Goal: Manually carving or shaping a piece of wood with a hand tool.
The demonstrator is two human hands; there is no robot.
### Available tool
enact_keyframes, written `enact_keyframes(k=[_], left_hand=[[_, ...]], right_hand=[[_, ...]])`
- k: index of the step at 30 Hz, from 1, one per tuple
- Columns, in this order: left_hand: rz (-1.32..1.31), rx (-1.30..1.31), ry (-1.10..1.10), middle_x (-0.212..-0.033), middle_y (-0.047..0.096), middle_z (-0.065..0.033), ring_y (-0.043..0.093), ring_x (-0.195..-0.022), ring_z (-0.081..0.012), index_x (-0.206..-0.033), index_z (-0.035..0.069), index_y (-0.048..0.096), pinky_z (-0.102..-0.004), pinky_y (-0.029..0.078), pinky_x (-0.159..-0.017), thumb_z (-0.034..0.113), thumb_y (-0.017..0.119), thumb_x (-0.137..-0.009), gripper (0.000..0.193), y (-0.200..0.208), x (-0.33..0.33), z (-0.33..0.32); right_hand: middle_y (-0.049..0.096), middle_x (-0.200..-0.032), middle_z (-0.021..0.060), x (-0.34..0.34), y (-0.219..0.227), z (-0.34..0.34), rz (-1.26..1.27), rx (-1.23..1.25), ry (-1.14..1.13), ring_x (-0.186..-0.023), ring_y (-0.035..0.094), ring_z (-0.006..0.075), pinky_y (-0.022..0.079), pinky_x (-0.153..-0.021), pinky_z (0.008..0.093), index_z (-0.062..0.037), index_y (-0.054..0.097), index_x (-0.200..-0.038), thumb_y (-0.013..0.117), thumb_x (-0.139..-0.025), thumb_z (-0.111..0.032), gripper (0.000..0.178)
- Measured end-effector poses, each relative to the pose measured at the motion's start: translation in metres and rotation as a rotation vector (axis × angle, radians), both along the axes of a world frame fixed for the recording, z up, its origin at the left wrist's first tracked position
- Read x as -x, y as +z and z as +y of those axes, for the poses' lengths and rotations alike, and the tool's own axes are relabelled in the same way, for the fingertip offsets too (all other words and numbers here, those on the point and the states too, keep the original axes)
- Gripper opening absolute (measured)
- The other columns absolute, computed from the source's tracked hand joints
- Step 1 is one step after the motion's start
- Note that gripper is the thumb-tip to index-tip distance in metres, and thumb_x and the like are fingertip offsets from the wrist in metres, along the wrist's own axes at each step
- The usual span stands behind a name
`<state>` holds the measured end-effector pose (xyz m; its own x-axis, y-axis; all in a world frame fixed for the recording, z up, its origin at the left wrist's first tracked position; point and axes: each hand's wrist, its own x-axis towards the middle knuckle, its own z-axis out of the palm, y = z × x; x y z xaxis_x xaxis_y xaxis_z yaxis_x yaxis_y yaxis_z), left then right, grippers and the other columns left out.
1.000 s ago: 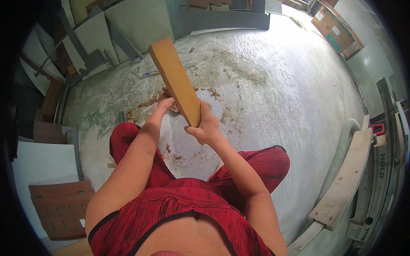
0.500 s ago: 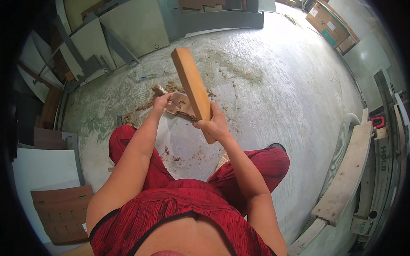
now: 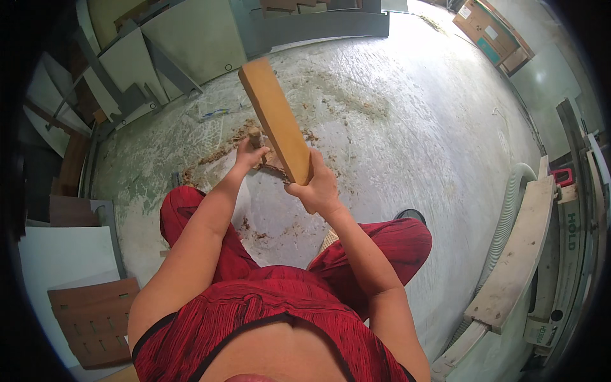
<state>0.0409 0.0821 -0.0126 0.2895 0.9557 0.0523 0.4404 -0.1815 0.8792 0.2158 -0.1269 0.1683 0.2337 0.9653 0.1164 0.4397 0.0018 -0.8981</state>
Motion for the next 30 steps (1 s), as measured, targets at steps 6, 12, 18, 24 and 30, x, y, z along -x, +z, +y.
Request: enact_keyframes(k=[6,12,18,24,30], left_hand=[[0.056,-0.176,-0.081,-0.083,0.067,-0.0145,0.065,-0.083,-0.0330,-0.094,0.007,0.065,-0.0414,0.051,-0.076,0.016,0.074,-0.072,0.025,0.023,-0.025,-0.027],[0.081,-0.219,-0.024,-0.080,0.068,-0.0118,0.066,-0.080,-0.0316,-0.092,0.009,0.067,-0.0399,0.051,-0.073,0.011,0.070,-0.073,0.018,0.000,-0.022,-0.018],[0.036,-0.166,-0.072,-0.091,0.069,-0.0099,0.066,-0.082,-0.0317,-0.102,0.011,0.064,-0.0387,0.051,-0.075,0.013,0.074,-0.075,0.030,0.006,-0.016,-0.015],[-0.260,-0.063,-0.024,-0.082,0.069,-0.0129,0.068,-0.077,-0.0268,-0.094,0.004,0.066,-0.0342,0.051,-0.068,0.015,0.073,-0.076,0.023,-0.012,-0.007,-0.009],[-0.115,0.283,0.264,-0.072,0.068,-0.0125,0.067,-0.067,-0.0265,-0.078,0.002,0.068,-0.0387,0.050,-0.061,0.024,0.077,-0.066,0.027,-0.023,0.031,0.021]], right_hand=[[0.063,-0.090,0.0212,0.002,-0.020,-0.010,-0.241,0.273,-0.010,-0.084,0.064,0.0400,0.051,-0.074,0.0454,-0.0083,0.043,-0.121,0.073,-0.060,-0.024,0.070],[0.064,-0.091,0.0195,0.007,-0.006,-0.007,-0.201,0.067,0.036,-0.087,0.065,0.0359,0.051,-0.078,0.0419,-0.0096,0.041,-0.127,0.077,-0.059,-0.026,0.079],[0.063,-0.097,0.0216,0.004,-0.021,-0.009,-0.194,0.074,0.025,-0.088,0.063,0.0411,0.050,-0.075,0.0454,-0.0065,0.041,-0.123,0.074,-0.060,-0.026,0.074],[0.063,-0.090,0.0226,0.006,-0.016,0.001,-0.299,0.412,0.103,-0.089,0.062,0.0423,0.048,-0.079,0.0465,-0.0067,0.044,-0.112,0.074,-0.059,-0.027,0.065],[0.065,-0.101,0.0214,0.003,-0.020,0.003,-0.200,0.436,0.047,-0.096,0.063,0.0372,0.048,-0.085,0.0415,-0.0068,0.044,-0.131,0.078,-0.055,-0.028,0.086]])
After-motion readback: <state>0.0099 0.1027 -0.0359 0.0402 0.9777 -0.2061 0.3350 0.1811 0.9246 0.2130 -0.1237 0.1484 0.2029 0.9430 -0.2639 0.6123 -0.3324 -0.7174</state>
